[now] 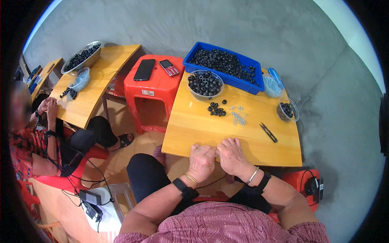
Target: The person assembles components by hand by picking up a black ring and a small metal piece, joining them together, and occasionally using shears to trim the metal before placing the unit on the table.
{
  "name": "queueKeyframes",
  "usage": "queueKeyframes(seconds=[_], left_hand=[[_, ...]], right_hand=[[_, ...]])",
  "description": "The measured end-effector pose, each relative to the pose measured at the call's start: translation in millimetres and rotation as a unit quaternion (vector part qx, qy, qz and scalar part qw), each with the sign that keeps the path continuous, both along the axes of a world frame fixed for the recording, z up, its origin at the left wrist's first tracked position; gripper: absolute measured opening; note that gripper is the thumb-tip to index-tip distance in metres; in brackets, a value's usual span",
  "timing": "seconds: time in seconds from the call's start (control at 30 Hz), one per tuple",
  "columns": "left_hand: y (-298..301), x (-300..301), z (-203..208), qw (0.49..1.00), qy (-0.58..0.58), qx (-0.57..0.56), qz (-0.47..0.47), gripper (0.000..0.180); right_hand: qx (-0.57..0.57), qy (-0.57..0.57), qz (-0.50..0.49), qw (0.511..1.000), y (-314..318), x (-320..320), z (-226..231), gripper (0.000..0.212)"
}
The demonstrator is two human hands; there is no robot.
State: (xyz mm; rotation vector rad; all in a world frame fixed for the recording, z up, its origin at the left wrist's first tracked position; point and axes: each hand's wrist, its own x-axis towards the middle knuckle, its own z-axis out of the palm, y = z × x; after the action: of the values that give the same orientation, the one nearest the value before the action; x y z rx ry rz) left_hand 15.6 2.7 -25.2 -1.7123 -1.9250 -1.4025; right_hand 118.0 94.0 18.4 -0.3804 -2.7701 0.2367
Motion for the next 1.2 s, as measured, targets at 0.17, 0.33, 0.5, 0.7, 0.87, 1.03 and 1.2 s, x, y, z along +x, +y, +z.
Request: queueKeyframes(seconds=[0.17, 0.33, 0.5, 0.7, 0.87, 1.03, 1.2], left_hand=[[-1, -3, 4, 0.999, 0.008, -0.031, -0.009, 0.012], [-1, -3, 6, 0.998, -0.024, -0.044, -0.026, 0.007], [0, -2, 18, 0.966, -0.248, -0.038, -0.066, 0.005], [-1, 4, 31, 0.765, -0.63, 0.007, -0.132, 0.012], [-5, 16, 31, 0.711, -0.681, 0.008, -0.177, 0.012], [-8, 17, 40, 0.733, -0.644, -0.044, -0.215, 0.013], [-11, 16, 46, 0.725, -0.655, -0.05, -0.207, 0.012]], right_hand=[[0.006, -0.01, -0.002, 1.0, 3, -3, 0, 0.011], [-0.013, 0.004, -0.002, 1.0, 5, 1, -4, 0.012], [-0.135, 0.089, -0.009, 0.987, 20, 8, -12, 0.017], [-0.304, 0.229, -0.027, 0.925, -10, 16, 13, 0.006], [-0.252, 0.249, -0.016, 0.935, -13, 19, 14, 0.008], [-0.209, 0.235, -0.011, 0.949, -10, 26, 23, 0.009], [-0.212, 0.216, 0.02, 0.953, -6, 29, 26, 0.01]])
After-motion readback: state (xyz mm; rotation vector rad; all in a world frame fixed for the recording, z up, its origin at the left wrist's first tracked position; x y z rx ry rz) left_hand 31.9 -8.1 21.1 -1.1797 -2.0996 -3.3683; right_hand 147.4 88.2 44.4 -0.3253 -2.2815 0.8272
